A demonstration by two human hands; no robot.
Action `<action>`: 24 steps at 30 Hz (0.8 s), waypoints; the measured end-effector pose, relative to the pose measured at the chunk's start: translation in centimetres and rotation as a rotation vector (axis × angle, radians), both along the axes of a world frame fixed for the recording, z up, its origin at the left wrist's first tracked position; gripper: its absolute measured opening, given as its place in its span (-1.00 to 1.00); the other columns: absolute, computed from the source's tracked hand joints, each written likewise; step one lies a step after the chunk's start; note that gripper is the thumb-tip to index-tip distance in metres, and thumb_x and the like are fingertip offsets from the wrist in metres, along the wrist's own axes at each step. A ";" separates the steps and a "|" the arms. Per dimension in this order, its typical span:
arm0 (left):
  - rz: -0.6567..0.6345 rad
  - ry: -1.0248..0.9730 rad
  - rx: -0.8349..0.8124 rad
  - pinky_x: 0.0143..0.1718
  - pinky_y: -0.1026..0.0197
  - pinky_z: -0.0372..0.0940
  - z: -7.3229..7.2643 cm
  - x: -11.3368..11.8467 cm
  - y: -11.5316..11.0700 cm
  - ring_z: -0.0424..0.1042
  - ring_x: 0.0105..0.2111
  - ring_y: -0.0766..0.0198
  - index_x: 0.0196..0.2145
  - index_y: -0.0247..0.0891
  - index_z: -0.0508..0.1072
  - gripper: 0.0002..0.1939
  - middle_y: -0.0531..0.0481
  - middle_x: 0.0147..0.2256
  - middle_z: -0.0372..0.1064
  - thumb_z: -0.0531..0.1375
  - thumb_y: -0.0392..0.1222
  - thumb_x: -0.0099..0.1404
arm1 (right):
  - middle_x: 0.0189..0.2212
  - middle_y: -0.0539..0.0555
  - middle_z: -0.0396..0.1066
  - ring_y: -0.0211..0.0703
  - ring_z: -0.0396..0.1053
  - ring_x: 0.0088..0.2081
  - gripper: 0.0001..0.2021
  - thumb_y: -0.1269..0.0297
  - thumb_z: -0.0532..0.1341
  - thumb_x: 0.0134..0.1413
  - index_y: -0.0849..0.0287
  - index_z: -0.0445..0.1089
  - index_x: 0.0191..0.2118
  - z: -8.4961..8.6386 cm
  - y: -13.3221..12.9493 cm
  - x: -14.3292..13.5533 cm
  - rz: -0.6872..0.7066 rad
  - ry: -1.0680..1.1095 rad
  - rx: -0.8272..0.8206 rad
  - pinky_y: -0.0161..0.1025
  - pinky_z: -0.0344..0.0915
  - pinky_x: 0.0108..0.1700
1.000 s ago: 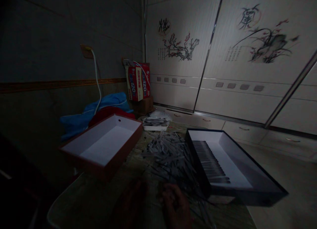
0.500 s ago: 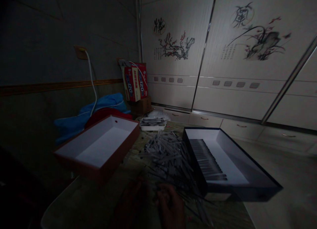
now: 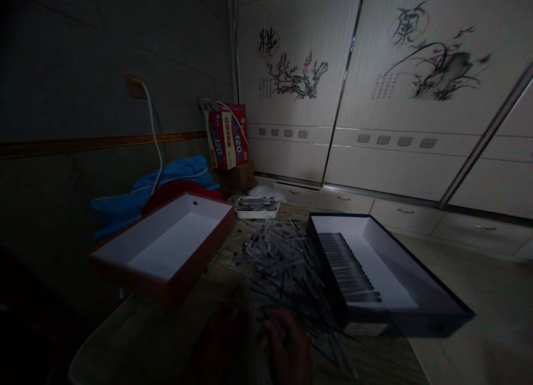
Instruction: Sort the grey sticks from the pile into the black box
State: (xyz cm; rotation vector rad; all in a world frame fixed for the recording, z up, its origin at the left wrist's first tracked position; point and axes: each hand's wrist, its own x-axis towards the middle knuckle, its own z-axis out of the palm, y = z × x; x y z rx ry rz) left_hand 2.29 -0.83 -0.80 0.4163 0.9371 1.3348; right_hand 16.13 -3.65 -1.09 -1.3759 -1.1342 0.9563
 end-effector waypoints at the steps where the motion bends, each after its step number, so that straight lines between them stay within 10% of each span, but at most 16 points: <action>1: -0.009 0.013 0.010 -0.27 0.12 0.36 0.0 0.0 0.0 0.47 -0.41 0.16 -0.49 -0.26 0.47 -0.74 -0.02 -0.47 0.48 0.37 -0.15 -0.18 | -0.52 0.08 0.46 -0.15 0.41 -0.48 -0.60 -0.07 0.15 -0.04 0.22 0.43 -0.33 -0.1 0.0 0.0 0.001 -0.044 0.014 -0.35 0.30 -0.43; 9: -0.045 0.143 0.024 -0.20 0.11 0.34 0.4 -0.1 -0.5 0.45 -0.31 0.13 -0.38 -0.27 0.49 -0.68 -0.07 -0.35 0.49 0.35 -0.09 -0.13 | -0.35 0.11 0.49 -0.08 0.42 -0.28 -0.55 -0.14 0.00 0.06 0.08 0.46 -0.34 -2.2 -0.9 -0.2 -0.201 -0.380 0.153 -0.25 0.32 -0.21; 24: 0.003 0.297 0.024 -0.09 0.06 0.26 -0.4 -0.4 -0.4 0.42 -0.18 0.03 -0.37 -0.25 0.49 -0.62 -0.11 -0.28 0.49 0.35 -0.02 -0.17 | -0.31 0.10 0.49 -0.09 0.41 -0.20 -0.57 -0.09 -0.05 0.13 0.06 0.43 -0.29 -3.1 -1.1 0.0 -0.092 -0.582 0.194 -0.27 0.32 -0.16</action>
